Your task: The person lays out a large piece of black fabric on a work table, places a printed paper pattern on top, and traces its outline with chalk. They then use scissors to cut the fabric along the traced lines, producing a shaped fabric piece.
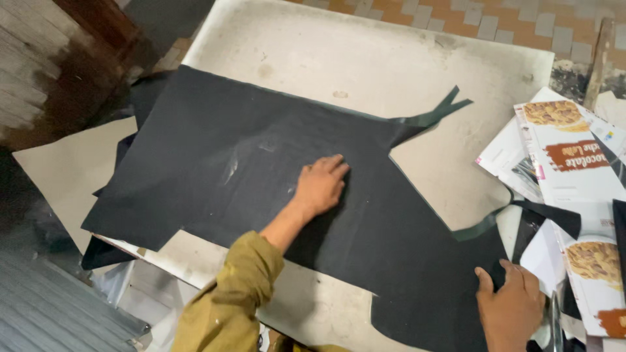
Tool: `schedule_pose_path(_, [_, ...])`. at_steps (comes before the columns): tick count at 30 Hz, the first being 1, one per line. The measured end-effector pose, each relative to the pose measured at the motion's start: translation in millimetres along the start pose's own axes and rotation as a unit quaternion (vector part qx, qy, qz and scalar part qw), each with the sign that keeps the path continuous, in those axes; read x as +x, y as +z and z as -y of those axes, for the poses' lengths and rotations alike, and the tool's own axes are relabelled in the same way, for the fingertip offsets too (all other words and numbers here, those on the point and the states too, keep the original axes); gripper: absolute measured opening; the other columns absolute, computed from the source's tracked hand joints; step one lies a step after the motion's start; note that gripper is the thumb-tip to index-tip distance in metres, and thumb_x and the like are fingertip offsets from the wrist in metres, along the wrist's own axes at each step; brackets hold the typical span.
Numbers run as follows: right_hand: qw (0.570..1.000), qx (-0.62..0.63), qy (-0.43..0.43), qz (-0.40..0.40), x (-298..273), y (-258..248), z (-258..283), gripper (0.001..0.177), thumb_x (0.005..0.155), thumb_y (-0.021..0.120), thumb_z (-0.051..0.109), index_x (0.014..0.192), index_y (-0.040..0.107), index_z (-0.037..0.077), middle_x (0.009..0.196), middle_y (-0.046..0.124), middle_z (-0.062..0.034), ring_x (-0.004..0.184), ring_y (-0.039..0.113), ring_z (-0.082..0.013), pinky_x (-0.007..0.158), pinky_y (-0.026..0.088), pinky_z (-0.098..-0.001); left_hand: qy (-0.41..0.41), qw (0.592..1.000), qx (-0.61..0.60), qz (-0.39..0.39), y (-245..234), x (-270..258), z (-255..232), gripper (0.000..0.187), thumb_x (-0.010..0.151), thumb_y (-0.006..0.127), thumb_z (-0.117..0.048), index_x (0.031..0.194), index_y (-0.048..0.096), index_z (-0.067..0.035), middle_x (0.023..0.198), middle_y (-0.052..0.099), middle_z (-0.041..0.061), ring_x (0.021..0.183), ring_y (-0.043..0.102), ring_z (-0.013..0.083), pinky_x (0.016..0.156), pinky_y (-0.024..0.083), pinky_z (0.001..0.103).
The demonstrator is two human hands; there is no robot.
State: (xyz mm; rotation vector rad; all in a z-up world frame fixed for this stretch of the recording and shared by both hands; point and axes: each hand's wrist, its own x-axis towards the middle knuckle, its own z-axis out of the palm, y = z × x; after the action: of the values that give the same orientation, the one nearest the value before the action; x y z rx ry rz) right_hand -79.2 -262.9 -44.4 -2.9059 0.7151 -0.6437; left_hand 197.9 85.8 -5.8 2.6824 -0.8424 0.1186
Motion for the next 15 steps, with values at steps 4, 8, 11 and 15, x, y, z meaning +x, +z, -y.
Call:
schedule_pose_path(4, [1.0,-0.018,0.007,-0.004,-2,8,0,0.036,0.093,0.078,0.042,0.115,0.074,0.014,0.116,0.067,-0.0027,0.114,0.062,-0.0232,0.106,0.048,-0.0396,-0.099,0.99,0.09,0.035,-23,42,113,0.053,0.094,0.063,-0.031,0.145,0.052,-0.021,0.154,0.044,0.006,0.139,0.043,0.0322,0.103,0.042,0.06])
schedule_pose_path(8, [0.996,-0.085,0.027,0.019,6,-13,25,0.036,0.091,0.079,0.042,0.114,0.075,0.015,0.117,0.07,-0.0014,0.11,0.065,-0.0232,0.101,0.05,-0.038,-0.083,0.987,0.117,0.073,-30,79,186,0.055,0.094,0.062,-0.034,0.147,0.049,-0.025,0.157,0.041,0.004,0.139,0.041,0.0345,0.102,0.042,0.06])
schedule_pose_path(11, [0.99,-0.133,0.024,0.051,33,-34,65,0.038,0.084,0.079,0.037,0.116,0.076,0.016,0.12,0.072,-0.0024,0.107,0.068,-0.0284,0.093,0.052,-0.0405,-0.046,0.994,0.095,0.039,-29,101,209,0.054,0.095,0.061,-0.034,0.147,0.051,-0.024,0.156,0.043,0.003,0.14,0.042,0.0333,0.103,0.042,0.06])
schedule_pose_path(15, [0.993,0.06,-0.088,0.046,130,-26,135,0.035,0.084,0.075,0.01,0.118,0.072,0.011,0.119,0.069,-0.0129,0.112,0.062,-0.0358,0.099,0.049,-0.0452,-0.02,0.996,0.081,-0.044,-21,88,208,0.051,0.099,0.056,-0.033,0.149,0.054,-0.023,0.154,0.047,0.005,0.144,0.04,0.0319,0.11,0.037,0.056])
